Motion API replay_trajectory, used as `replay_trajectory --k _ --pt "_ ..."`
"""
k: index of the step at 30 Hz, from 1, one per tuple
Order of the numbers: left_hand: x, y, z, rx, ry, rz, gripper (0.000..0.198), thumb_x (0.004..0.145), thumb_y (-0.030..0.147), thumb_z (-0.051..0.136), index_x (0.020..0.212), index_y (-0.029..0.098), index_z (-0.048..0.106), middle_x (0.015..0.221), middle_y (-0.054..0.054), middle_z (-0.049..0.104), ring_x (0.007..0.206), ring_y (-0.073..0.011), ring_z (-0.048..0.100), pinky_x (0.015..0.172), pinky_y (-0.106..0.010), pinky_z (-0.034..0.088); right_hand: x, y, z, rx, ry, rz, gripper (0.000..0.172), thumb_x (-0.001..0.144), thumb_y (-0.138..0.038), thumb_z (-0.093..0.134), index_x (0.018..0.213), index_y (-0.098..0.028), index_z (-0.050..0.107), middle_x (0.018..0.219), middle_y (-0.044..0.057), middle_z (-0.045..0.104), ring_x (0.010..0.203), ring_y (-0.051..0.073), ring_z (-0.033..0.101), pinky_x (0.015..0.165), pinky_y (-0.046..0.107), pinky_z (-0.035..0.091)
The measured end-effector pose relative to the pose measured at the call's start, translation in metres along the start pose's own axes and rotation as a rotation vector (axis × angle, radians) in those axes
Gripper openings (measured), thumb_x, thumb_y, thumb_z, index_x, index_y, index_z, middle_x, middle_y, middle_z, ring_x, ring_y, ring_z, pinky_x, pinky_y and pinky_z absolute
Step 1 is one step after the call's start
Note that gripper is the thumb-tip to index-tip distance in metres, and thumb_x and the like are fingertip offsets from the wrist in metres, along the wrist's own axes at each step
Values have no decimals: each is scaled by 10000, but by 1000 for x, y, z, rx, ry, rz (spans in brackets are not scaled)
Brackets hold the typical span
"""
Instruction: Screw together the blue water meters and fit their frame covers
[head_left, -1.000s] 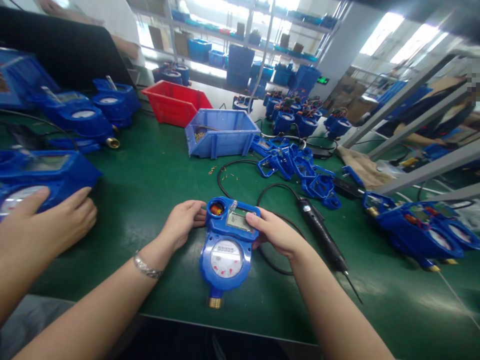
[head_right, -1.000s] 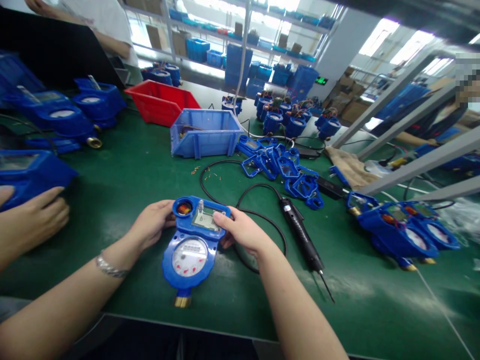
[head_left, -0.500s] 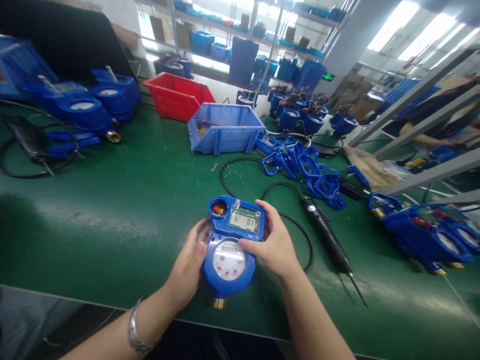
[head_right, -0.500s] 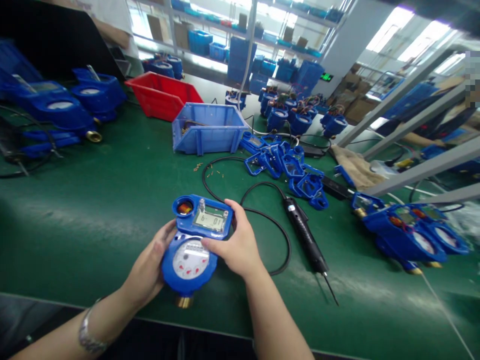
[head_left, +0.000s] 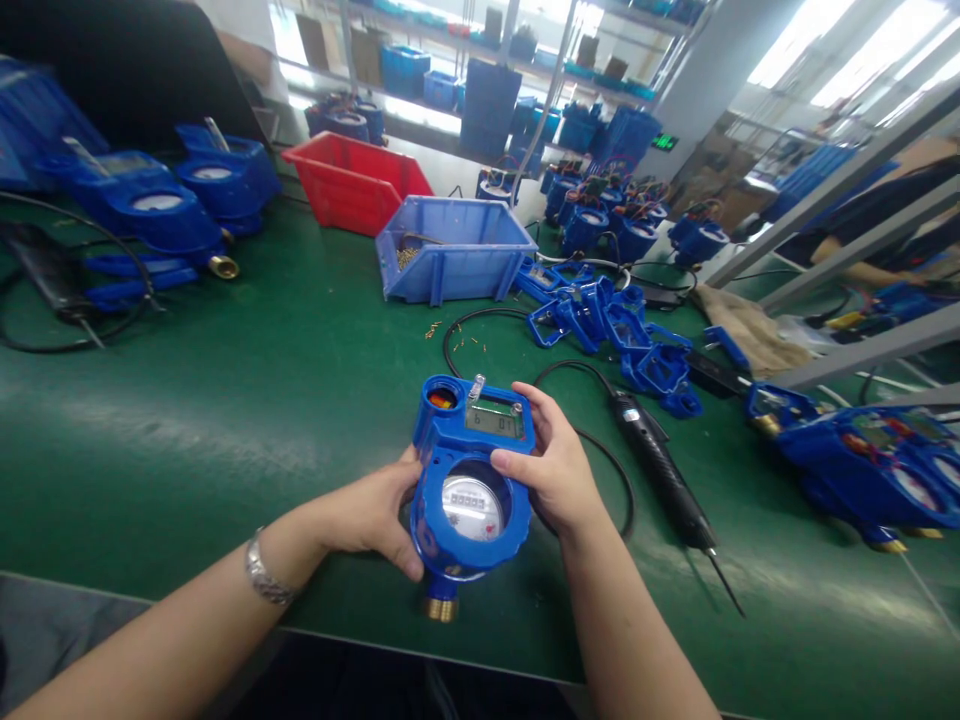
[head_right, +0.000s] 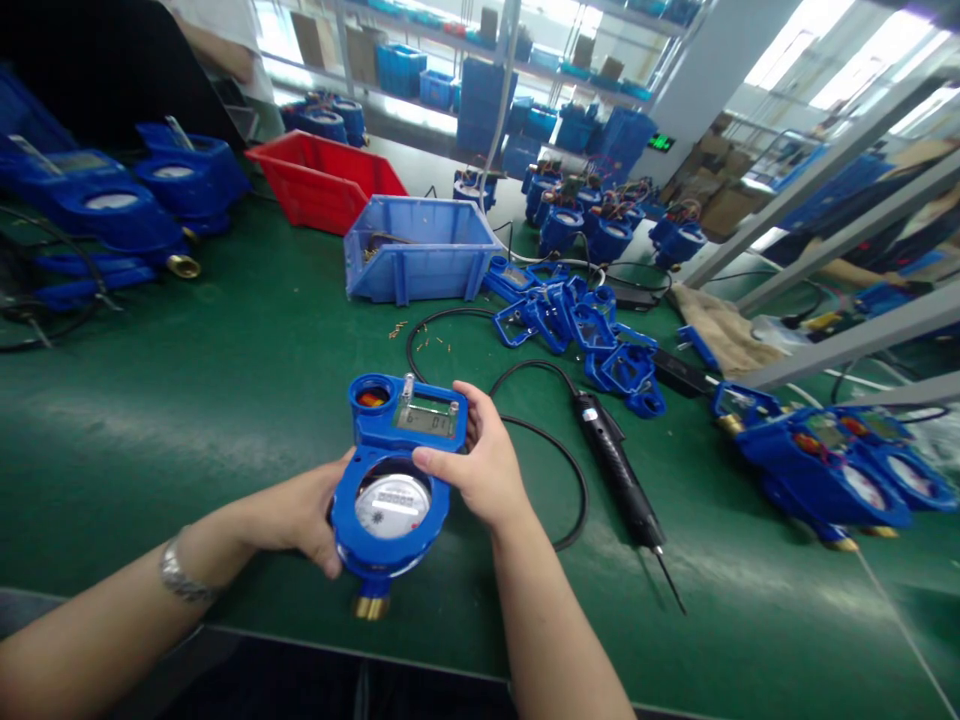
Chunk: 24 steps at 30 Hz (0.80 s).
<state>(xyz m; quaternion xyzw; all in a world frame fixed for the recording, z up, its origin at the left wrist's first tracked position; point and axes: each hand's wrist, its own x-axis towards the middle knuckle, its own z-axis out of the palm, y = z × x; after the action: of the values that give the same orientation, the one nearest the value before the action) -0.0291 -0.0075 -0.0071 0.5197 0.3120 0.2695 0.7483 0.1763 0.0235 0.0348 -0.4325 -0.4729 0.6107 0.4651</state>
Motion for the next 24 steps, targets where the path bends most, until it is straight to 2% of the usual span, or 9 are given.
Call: replay_trajectory --k 3,6,9,12,13,15,17,19,24 --pt "2 0 2 68 15 -28 930 417 191 868 1259 182 472 1267 -132 565 1185 -334 500 1022 -519 348 1 0 1 9 -10 13 793 547 -281 848 1230 -215 449 1222 81 572 1126 279 556 965 413 454" --pt "3 1 5 43 -23 -29 911 428 161 861 1247 173 461 1237 -128 591 1140 -306 545 1012 -497 366 0 2 0 27 -45 10 797 625 -424 796 1289 -213 409 1335 102 495 1231 273 473 1060 429 359" --pt "4 2 4 39 -49 -31 882 453 151 851 1245 169 461 1236 -127 597 1140 -296 549 1022 -484 360 -10 12 -9 127 82 -19 623 761 -558 624 1255 -219 455 1356 101 483 1280 245 422 1117 439 261" --pt "4 1 1 37 -79 -44 872 445 147 851 1232 170 475 1212 -116 615 1137 -293 551 1024 -475 361 -35 27 -22 190 300 5 418 776 -407 642 1137 -222 542 1250 102 579 1227 251 484 1107 472 271" --pt "5 1 -1 34 -95 -50 868 442 151 853 1226 170 482 1207 -113 620 1134 -294 554 1021 -473 366 -46 33 -24 176 308 42 410 740 -311 674 1122 -228 552 1241 97 586 1220 256 491 1102 480 278" --pt "6 2 -3 44 -133 -66 837 456 164 852 1216 176 501 1198 -106 629 1125 -292 561 1012 -469 378 -68 43 -23 105 190 126 536 666 -159 689 1171 -239 531 1287 87 552 1239 265 469 1095 493 286" --pt "8 3 -5 68 -166 -72 794 479 179 847 1204 185 525 1190 -95 637 1119 -290 565 1009 -466 382 -86 52 -13 -15 22 180 639 636 -123 702 1230 -228 491 1323 92 516 1256 277 445 1093 504 281" --pt "8 5 -6 103 -176 -72 780 480 193 851 1197 190 543 1185 -86 642 1121 -293 562 1015 -467 374 -95 60 6 -148 -36 191 681 591 -140 752 1218 -196 494 1288 105 537 1231 295 465 1090 505 281" --pt "7 7 -5 138 -134 -67 808 455 229 861 1200 176 551 1190 -96 636 1141 -313 543 1025 -487 358 -88 71 48 -151 190 83 813 551 -203 792 1269 -171 411 1232 124 564 1112 277 563 999 433 429"
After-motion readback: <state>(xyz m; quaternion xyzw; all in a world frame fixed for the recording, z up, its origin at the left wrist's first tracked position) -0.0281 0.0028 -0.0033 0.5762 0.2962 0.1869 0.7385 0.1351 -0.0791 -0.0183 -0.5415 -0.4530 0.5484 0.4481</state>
